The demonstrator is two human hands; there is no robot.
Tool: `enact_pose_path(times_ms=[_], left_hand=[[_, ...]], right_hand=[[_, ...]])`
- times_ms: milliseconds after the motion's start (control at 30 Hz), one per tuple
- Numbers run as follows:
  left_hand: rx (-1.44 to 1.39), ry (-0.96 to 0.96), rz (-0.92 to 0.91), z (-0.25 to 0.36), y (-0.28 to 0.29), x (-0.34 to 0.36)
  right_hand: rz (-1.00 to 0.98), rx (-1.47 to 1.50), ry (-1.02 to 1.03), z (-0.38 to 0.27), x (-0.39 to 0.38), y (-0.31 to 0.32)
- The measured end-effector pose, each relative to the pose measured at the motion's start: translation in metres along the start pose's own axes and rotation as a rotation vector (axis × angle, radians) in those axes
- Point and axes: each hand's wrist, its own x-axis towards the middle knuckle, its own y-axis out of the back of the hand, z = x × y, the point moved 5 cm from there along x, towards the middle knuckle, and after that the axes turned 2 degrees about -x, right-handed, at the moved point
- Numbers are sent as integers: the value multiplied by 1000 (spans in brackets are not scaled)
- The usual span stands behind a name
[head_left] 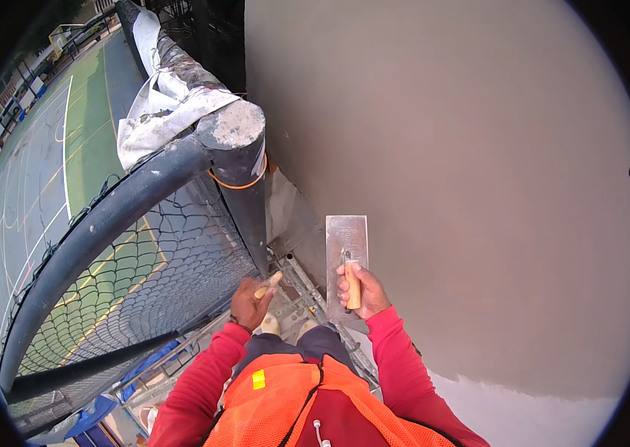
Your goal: The person applies plaster to a wall using a trowel and a brush while standing on scaffolding. They repeatedly scoop plaster from a bucket, spread it on the wall, and smooth the surface.
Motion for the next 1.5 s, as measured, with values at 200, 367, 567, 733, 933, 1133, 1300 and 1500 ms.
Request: enact_pose_path(times_ms=[200,367,567,733,933,1133,1300,1500], left_hand=[[170,146,-16,-39,32,-44],[256,368,59,-75,68,-110],[476,679,72,-93,108,-223],[618,924,87,-86,120,-309],[697,951,-137,-87,120,-379],[609,1157,70,-110,126,-416],[421,1060,437,-118,118,-401],[493,1082,314,-108,102,-379]], right_hand=[[135,-624,-194,23,118,29],[220,-1526,109,49,269,77],[303,-1741,37,54,421,102],[341,-1705,72,40,509,109],[412,-1690,58,23,563,119],[427,-1691,49,16,584,126],[456,-1715,-24,14,598,127],[442,-1752,26,0,600,111]])
